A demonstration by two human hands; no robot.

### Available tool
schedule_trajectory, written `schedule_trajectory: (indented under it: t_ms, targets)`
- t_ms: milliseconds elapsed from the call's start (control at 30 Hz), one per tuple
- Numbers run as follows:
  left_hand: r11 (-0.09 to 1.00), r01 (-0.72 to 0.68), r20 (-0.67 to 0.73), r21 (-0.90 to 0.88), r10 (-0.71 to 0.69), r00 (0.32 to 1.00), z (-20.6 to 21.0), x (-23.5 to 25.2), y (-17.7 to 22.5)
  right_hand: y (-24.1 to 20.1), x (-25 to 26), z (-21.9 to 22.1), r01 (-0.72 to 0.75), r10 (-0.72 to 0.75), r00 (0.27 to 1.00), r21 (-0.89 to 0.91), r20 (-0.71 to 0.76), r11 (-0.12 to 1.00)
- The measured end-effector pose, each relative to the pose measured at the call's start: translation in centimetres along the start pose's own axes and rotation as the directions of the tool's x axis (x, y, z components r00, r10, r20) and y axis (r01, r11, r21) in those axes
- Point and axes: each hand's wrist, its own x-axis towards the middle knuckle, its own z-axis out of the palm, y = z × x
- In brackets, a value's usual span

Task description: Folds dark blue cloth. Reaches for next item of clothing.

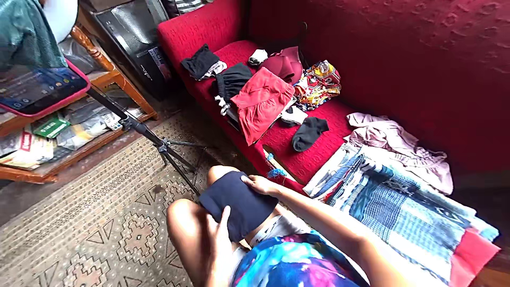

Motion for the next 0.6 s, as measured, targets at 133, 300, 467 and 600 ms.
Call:
schedule_trajectory:
  t_ms: [133,300,467,600]
  targets:
    - [0.948,0.276,0.114,-0.156,-0.260,0.959,-1.9,-1.1,1.8,1.3,-2.2,-0.4,0.193,-0.185,0.973,0.050,-0.136,0.980]
    - [0.874,0.401,0.189,-0.273,-0.360,0.914,-1.6,-3.7,3.8,1.7,-5.2,-5.1,0.276,-0.308,0.935,-0.185,-0.174,0.943]
    - [0.973,0.163,0.123,-0.166,-0.144,0.982,-2.6,-3.1,3.3,7.5,-9.5,-22.3,-0.188,-0.106,0.607,-0.272,-0.787,0.944]
    - [0.971,0.147,0.119,-0.191,-0.125,0.985,-3.3,-2.5,2.8,18.9,-11.6,-29.9,-0.467,0.283,0.430,0.057,-0.858,0.882]
